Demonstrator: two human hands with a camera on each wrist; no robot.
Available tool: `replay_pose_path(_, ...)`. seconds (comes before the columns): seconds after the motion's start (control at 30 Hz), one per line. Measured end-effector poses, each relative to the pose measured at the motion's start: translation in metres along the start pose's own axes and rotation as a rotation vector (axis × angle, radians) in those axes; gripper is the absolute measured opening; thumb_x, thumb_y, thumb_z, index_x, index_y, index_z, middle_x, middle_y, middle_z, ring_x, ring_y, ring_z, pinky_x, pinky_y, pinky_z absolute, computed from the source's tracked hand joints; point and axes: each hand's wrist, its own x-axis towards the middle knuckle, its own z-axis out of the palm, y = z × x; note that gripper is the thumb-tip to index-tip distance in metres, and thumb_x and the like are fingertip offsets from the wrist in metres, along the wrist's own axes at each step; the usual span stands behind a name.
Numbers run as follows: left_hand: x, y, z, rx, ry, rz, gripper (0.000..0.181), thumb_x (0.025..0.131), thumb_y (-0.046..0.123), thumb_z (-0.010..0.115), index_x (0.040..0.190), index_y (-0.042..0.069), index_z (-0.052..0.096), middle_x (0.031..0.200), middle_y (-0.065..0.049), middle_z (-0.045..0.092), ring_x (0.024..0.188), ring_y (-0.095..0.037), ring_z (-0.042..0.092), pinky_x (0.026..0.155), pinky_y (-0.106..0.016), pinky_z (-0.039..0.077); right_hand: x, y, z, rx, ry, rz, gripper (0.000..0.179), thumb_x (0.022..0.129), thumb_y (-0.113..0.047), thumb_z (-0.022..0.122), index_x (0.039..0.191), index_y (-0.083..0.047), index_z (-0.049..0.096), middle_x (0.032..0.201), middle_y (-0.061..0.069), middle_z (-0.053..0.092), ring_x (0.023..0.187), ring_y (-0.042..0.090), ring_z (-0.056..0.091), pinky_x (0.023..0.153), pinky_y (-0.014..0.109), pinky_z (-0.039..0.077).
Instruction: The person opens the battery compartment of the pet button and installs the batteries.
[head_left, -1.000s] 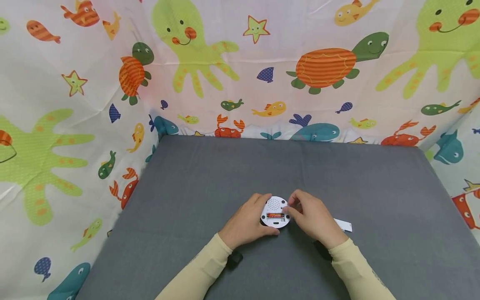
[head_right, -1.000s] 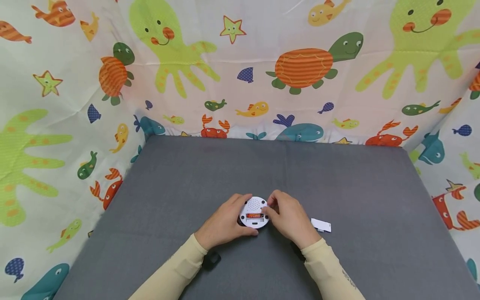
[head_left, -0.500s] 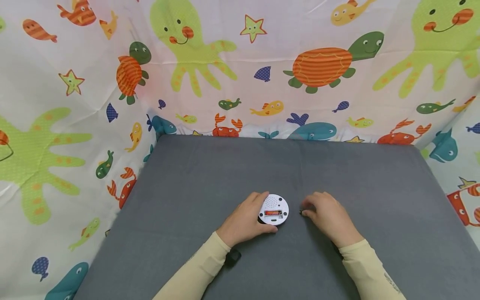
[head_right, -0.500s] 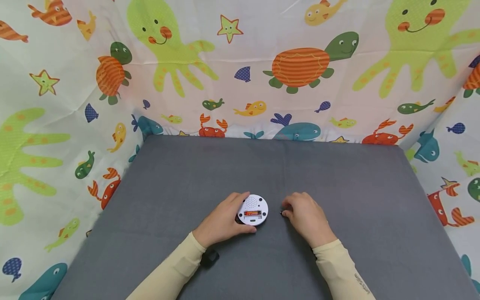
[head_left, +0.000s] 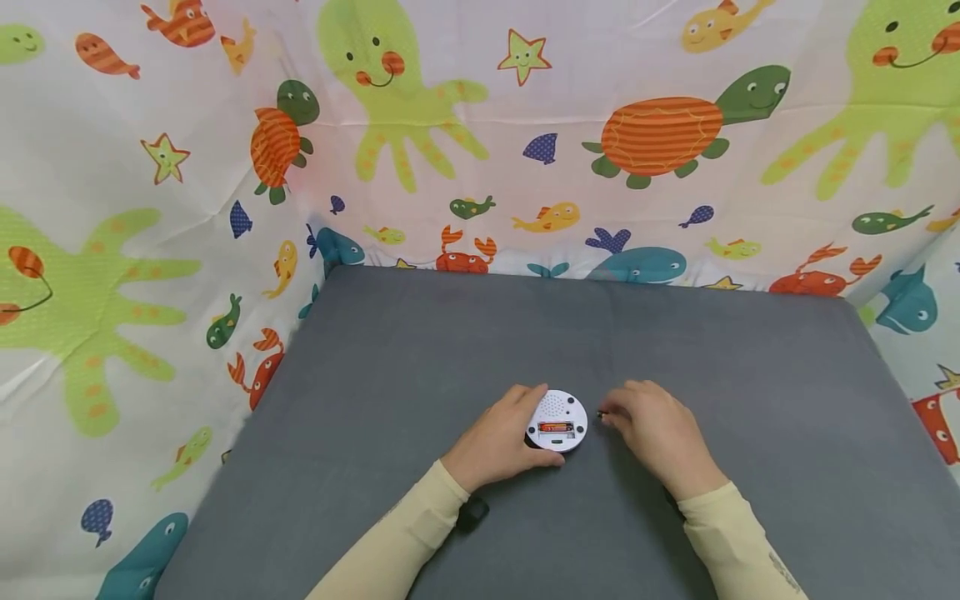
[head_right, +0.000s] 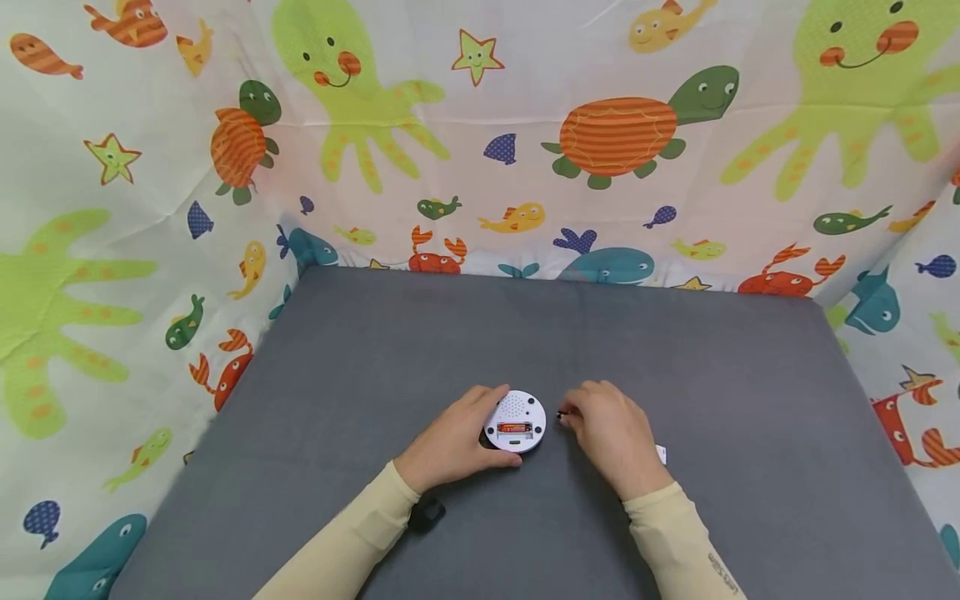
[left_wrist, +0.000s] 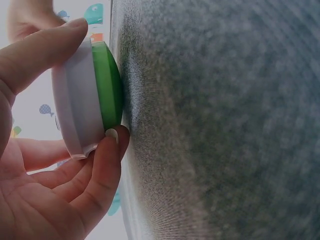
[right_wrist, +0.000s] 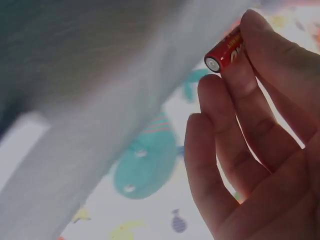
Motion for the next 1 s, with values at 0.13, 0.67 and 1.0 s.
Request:
replay_pose_path(0.13, -0.001, -0.001, -0.001, -0.01, -0.009, 0.002, 0.102, 0.086, 0.049, 0.091, 0.167, 0.012, 0.04, 0.154, -0.007, 0.056, 0.124, -0.017, 0.064, 0.106, -0.035, 0.055, 0.005, -0.026, -0.006, 0.066, 0.008, -0.037, 0.017, 0.085, -0.009, 0.092, 0.093, -0.021, 0.082, 0.09, -0.008, 0.073, 0.088, 0.019, 0.066, 0.076, 0.043, 0.057)
replay_pose_path(0.67, 0.0, -0.004, 0.0, -0.019, 0.008, 0.065, 0.096, 0.09, 0.05, 0.087, 0.166, 0.014, 0.041, 0.148, -0.006, 0.059, 0.116, -0.016, 0.064, 0.101, -0.033, 0.057, 0.006, -0.062, 0.028, 0.115, 0.021, -0.164, 0.025, 0.08, -0.004, 0.093, 0.089, -0.022, 0.079, 0.086, -0.014, 0.07, 0.083, 0.007, 0.058, 0.071, 0.029, 0.054)
replay_pose_path(1.0, -0.001, -0.002, 0.0, 0.001, 0.0, 0.068, 0.099, 0.09, 0.049, 0.088, 0.167, 0.01, 0.04, 0.152, -0.009, 0.058, 0.123, -0.019, 0.065, 0.105, -0.036, 0.057, 0.005, -0.06, 0.029, 0.093, 0.017, -0.127, 0.019, 0.08, -0.014, 0.096, 0.086, -0.022, 0.08, 0.083, -0.011, 0.067, 0.084, 0.008, 0.059, 0.072, 0.032, 0.054)
